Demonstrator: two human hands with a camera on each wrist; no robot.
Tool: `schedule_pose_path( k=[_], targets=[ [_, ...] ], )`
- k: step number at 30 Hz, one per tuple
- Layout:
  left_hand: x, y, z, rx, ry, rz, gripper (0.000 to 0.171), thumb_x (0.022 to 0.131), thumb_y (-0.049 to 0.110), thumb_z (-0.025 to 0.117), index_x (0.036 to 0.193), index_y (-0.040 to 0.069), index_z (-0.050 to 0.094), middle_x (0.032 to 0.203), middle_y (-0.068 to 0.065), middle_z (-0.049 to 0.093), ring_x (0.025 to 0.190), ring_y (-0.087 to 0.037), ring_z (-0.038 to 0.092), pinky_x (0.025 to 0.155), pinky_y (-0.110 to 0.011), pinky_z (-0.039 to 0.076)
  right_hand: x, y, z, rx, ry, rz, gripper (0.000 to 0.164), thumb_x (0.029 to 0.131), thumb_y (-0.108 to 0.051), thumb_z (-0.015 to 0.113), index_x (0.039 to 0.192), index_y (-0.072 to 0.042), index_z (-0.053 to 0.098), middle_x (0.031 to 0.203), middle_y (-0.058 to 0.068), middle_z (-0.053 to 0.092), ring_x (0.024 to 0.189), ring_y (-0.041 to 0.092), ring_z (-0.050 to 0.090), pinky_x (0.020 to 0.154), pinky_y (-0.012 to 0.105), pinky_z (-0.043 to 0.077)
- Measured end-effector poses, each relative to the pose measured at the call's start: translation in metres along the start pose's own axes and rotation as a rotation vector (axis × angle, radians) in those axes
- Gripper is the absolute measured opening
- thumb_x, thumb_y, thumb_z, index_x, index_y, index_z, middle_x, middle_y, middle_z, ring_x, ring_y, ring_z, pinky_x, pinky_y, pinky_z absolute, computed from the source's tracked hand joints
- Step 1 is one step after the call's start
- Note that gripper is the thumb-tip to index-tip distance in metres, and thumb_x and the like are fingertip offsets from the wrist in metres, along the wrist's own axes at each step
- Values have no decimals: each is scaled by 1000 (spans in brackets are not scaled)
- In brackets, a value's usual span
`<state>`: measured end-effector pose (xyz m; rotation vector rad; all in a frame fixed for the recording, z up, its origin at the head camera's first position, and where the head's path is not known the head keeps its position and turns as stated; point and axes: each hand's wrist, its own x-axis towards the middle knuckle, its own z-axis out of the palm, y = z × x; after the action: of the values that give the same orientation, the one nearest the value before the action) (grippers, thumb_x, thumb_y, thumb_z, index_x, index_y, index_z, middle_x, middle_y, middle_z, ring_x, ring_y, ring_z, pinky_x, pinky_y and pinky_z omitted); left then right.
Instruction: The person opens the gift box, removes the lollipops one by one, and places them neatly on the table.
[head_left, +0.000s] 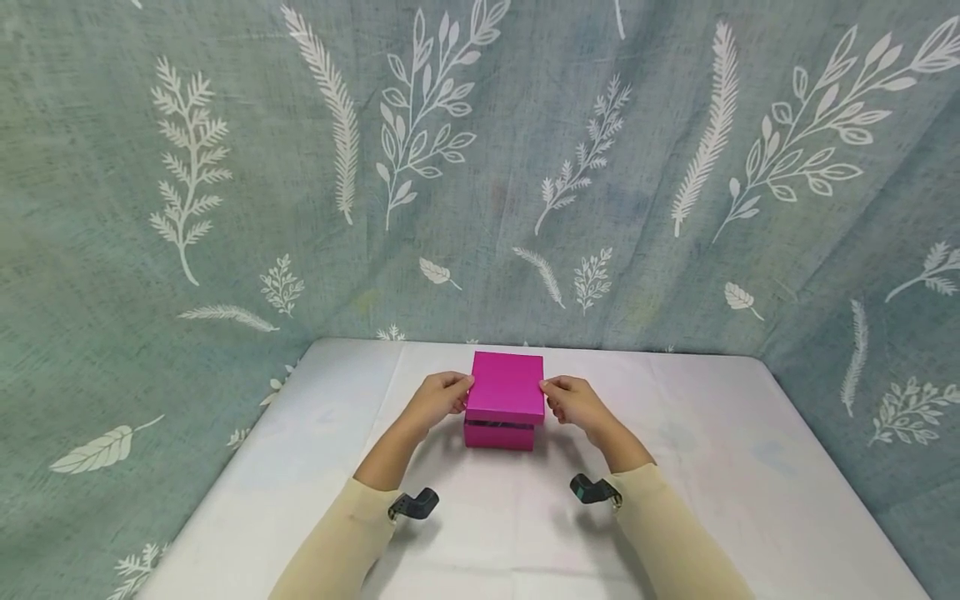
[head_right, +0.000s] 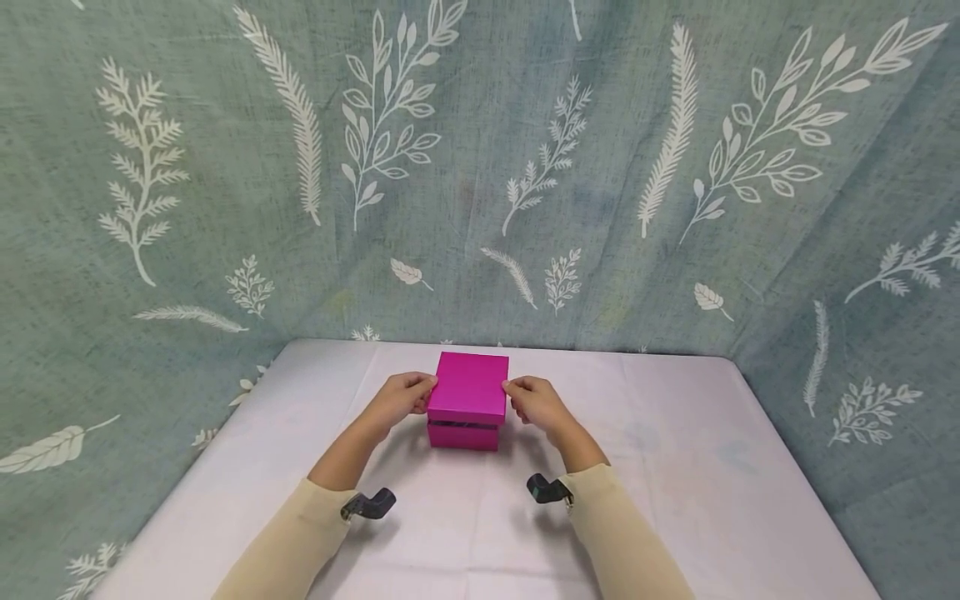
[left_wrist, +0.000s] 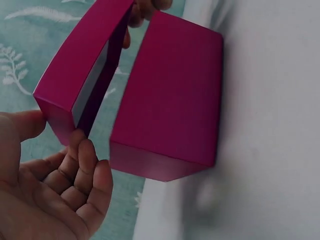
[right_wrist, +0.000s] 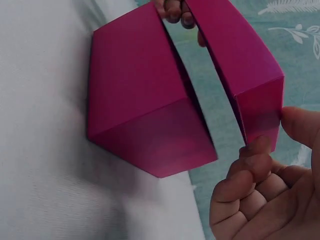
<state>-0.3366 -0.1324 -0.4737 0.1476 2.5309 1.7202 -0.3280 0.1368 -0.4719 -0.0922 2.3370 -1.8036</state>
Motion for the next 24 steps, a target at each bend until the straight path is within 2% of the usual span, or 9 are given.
schedule_pose_path(
  k=[5,9,13,17,20,24],
  targets=[
    [-1,9,3,115,8,38,35,98,36,58,114,6,67,82,-3,65,79,-23,59,67,-36,48,-2,-7,-2,32,10,-31,33,98,-30,59,111,0,63,77,6,54,64,15,48,60,28,44],
    [1,15,6,124,25,59,34,98,32,58,115,4,66,76,-5,64,71,-18,56,59,-31,43,-4,-16,-3,92,30,-55,33,99,-28,59,112,1,63,77,6,54,65,16,49,60,28,45],
    [-2,22,6,61,47,83,32,99,30,57,114,3,66,72,-7,63,64,-15,54,56,-29,42,-6,-20,-6,140,28,-69,32,99,-28,58,114,1,62,77,6,52,66,17,48,60,28,45],
    [-8,30,4,-22,62,106,31,100,29,56,113,2,65,73,-10,63,63,-16,56,59,-32,48,-7,-21,-8,151,12,-82,32,100,-27,57,117,-1,61,79,8,51,69,18,48,62,28,45],
    [-9,34,4,-64,70,121,31,101,27,54,116,1,63,73,-10,63,64,-17,58,64,-37,52,-8,-23,-9,153,11,-110,33,100,-25,56,123,-2,60,80,8,52,70,18,49,62,28,45],
    [-11,36,3,-96,65,132,33,103,23,51,123,-1,59,76,-11,65,67,-19,62,65,-35,54,-9,-24,-11,151,6,-152,39,99,-24,59,132,-4,56,84,9,55,71,18,50,64,28,47]
  ],
)
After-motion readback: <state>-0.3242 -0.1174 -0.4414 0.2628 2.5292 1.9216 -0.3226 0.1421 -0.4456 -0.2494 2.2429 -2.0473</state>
